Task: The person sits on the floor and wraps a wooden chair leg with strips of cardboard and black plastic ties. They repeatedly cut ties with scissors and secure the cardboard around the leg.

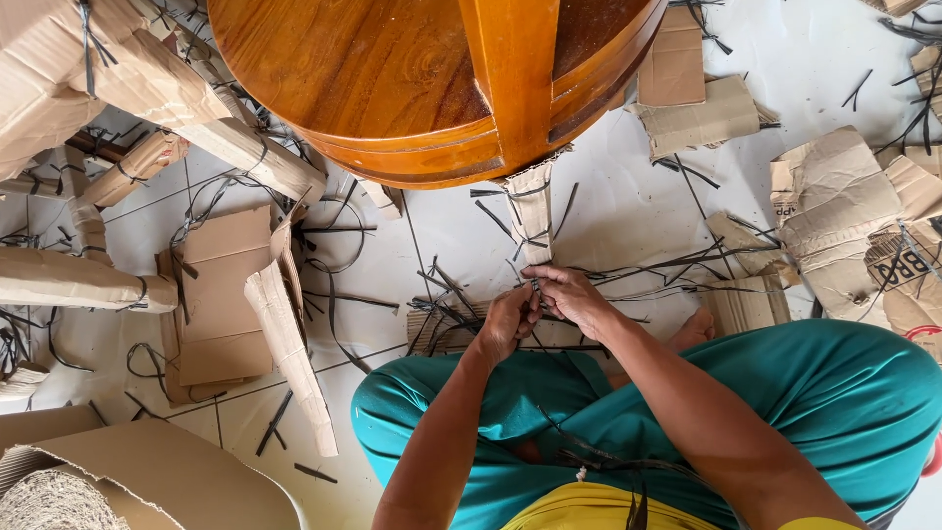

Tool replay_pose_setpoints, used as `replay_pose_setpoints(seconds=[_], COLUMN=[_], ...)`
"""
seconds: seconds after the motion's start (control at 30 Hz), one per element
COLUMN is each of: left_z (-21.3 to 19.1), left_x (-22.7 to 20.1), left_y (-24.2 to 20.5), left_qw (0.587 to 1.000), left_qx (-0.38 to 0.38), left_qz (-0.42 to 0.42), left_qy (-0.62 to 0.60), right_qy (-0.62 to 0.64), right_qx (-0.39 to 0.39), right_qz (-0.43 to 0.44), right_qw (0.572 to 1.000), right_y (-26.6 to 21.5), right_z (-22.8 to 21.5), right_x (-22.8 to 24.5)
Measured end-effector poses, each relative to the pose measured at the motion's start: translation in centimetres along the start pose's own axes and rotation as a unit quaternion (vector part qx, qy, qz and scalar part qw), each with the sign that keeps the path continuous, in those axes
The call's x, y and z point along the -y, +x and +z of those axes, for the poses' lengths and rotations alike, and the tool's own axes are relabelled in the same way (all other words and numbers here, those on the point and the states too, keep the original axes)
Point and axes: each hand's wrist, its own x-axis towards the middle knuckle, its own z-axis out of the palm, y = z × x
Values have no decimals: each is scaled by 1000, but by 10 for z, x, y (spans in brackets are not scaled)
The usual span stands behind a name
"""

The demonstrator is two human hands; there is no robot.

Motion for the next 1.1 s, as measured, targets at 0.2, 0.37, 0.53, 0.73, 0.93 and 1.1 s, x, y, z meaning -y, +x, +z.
replay_pose_setpoints(seconds=[0.2,0.37,0.53,0.73,0.93,1.1], left_z=[0,-8,-10,-3,22,27], left_x=[-7,-5,-1,-11,-37,-25], left_y=[1,8,9,-6,-34,-17], left_qw=[997,968,957,968,995,942], left_qx=[43,56,76,64,-35,-184], left_qz=[-36,-91,-104,-69,42,165], left_qy=[-54,-226,-258,-233,-78,228], right_qy=[-19,30,45,10,-64,-217], right_qx=[70,75,32,-126,-168,-123], right_qz=[60,98,67,-1,-162,-325], right_qw=[996,992,996,992,970,912], right_y=[7,16,19,17,2,-21], right_z=[-2,-1,5,14,11,27], right_x=[14,11,5,-28,-26,7])
